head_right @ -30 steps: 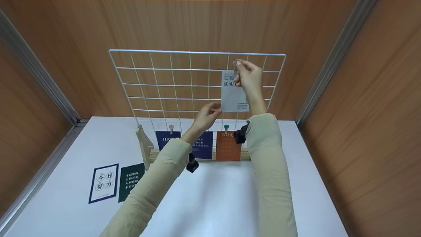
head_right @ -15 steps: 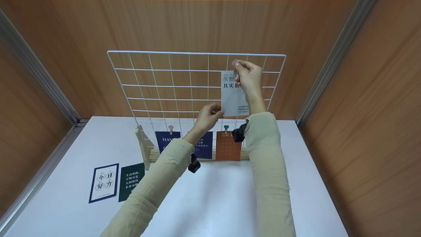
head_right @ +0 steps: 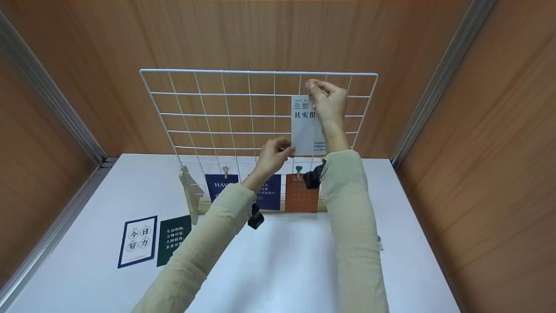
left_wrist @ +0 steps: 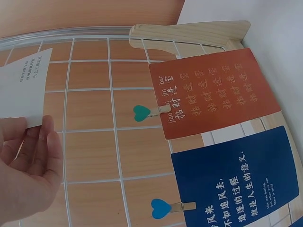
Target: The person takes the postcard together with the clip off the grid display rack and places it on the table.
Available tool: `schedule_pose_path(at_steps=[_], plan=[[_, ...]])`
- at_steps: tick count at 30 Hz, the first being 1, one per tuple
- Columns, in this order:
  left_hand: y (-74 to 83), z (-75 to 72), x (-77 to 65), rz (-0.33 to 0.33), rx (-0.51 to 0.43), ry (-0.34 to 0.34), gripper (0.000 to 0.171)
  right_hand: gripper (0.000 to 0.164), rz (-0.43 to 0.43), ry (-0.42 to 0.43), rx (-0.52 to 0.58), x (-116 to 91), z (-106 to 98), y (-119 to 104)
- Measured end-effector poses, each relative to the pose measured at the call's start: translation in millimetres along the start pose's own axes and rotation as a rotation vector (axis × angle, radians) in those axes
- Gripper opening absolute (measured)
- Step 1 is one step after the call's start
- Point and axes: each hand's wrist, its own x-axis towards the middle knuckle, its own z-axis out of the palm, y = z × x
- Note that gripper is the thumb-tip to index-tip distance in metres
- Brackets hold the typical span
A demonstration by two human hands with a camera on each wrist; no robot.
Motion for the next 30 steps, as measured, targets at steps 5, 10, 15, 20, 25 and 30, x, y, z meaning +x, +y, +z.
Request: schedule_pose_path(at_steps=[5,10,15,20,25,30], plan=[[-1.1,-1.7,-0.8,0.005,-0.004,-0.007,0.010,0.019,-0.029,0.023,0.028,-1.6,2.7,-1.8],[-3.5,-4.4,-2.3,0.013,-0.003,-0.016,0.011,0.015,-0.056,0.012,0.073,-2.6,4.7,-7.5],[-4.8,-9.0,-4.3,0.006,0.005,-0.034,0.012,0.010,-0.107,-0.003,0.085,-1.1,4.3,-11.7],[-6.9,-13.0,-7.2,-0.010,0.003,-0.039,0.011,0.010,-0.097,-0.005,0.115,-2.0,1.9,-12.7],[-13.2,-16.8,-12.4,-0.025,-0.019,-0.060,0.012,0.011,-0.068,-0.001,0.119,-5.7,-4.3,-11.6],[-22.3,-23.0,-15.9,-0.025,-0.024,-0.062,0.013,0.019,-0.063,-0.026,0.123,-8.6,-12.7,-8.8]])
